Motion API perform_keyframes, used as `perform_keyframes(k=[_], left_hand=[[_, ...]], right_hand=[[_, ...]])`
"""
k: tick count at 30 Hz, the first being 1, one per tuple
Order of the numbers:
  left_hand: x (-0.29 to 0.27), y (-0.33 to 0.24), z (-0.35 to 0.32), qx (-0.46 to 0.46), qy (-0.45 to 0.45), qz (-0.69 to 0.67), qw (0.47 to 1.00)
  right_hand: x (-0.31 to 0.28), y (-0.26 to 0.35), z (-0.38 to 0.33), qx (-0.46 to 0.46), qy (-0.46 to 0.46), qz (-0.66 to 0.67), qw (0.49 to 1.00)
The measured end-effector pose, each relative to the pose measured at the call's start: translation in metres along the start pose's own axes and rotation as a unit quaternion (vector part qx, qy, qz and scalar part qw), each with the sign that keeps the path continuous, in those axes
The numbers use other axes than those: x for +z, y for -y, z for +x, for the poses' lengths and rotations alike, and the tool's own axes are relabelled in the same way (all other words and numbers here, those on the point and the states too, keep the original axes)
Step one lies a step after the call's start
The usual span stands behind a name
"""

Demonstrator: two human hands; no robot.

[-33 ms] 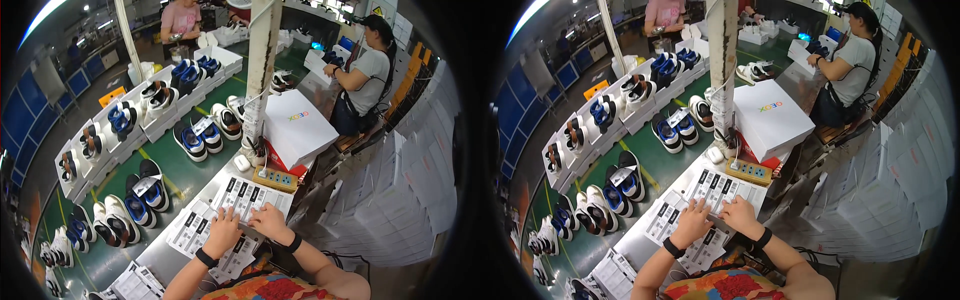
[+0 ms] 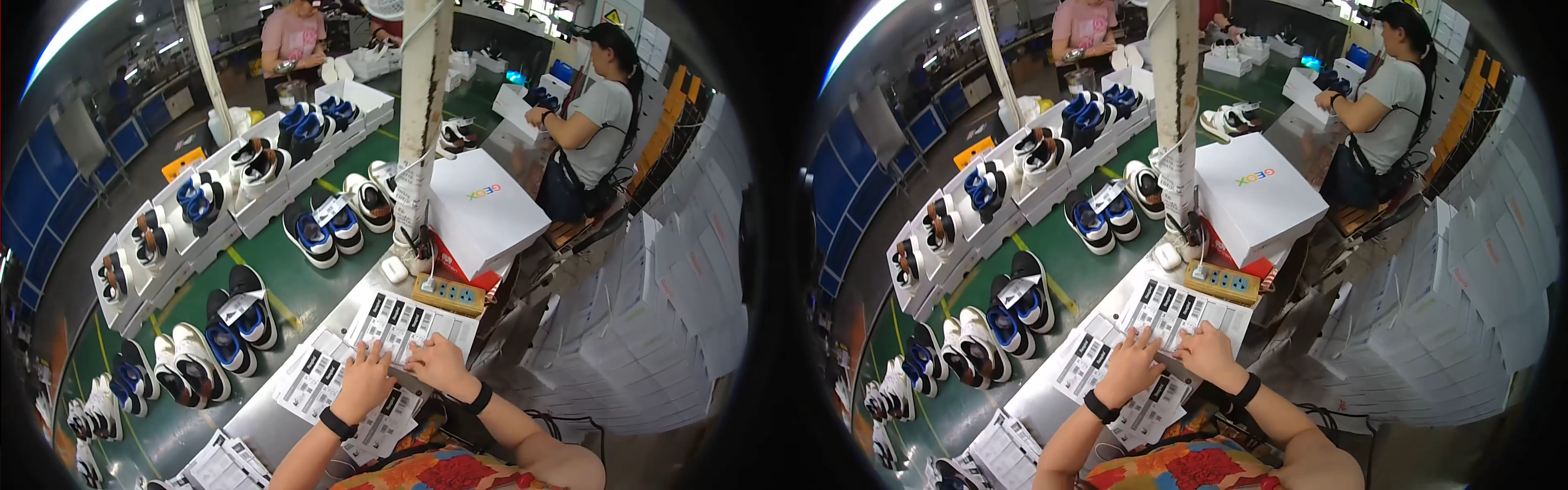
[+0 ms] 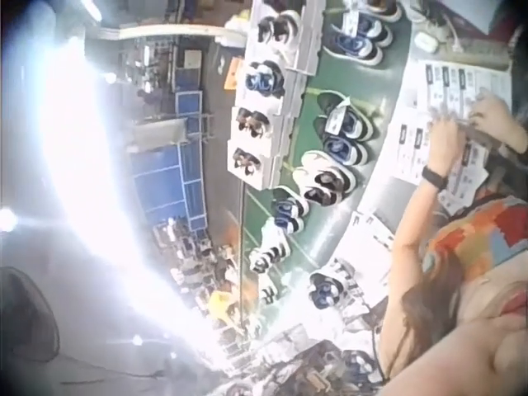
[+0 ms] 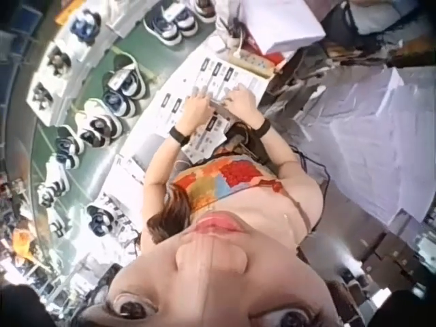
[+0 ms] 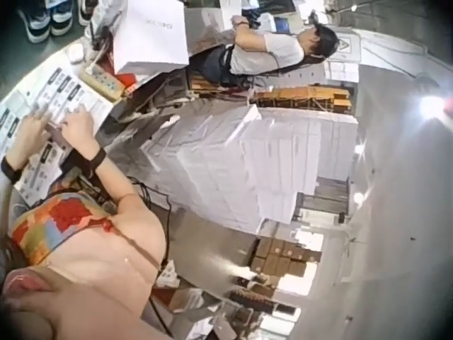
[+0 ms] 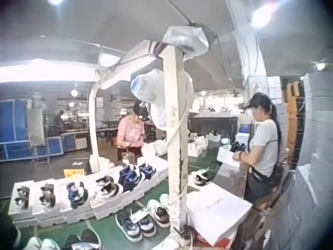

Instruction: Checking shoe pairs and organizing barcode labels in a manufacturing environment.

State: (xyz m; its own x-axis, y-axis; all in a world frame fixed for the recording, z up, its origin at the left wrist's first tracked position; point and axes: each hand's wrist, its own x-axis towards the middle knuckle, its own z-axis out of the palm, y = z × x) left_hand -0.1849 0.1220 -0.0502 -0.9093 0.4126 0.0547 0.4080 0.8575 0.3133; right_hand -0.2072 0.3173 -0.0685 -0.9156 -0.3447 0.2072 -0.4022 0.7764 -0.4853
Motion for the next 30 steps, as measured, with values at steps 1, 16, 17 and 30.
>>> perform_keyframes(k=[1, 16, 17, 30], left_hand=[[0.001, 0.002, 0.000, 0.002, 0.005, -0.017, 1.000], [-0.009, 0.006, 0.006, 0.013, 0.059, 0.017, 0.998], [-0.020, 0.002, 0.004, 0.010, 0.060, 0.015, 0.998], [-0.156, 0.023, -0.145, -0.117, -0.149, -0.585, 0.788]], right_hand=[[0.003, -0.001, -0.001, 0.009, 0.008, -0.005, 1.000], [-0.047, -0.019, 0.006, 0.193, -0.613, 0.404, 0.651], [-0.065, 0.003, 0.001, 0.160, -0.585, 0.310, 0.732], [-0.047, 0.177, 0.047, -0.160, -0.034, 0.325, 0.931]])
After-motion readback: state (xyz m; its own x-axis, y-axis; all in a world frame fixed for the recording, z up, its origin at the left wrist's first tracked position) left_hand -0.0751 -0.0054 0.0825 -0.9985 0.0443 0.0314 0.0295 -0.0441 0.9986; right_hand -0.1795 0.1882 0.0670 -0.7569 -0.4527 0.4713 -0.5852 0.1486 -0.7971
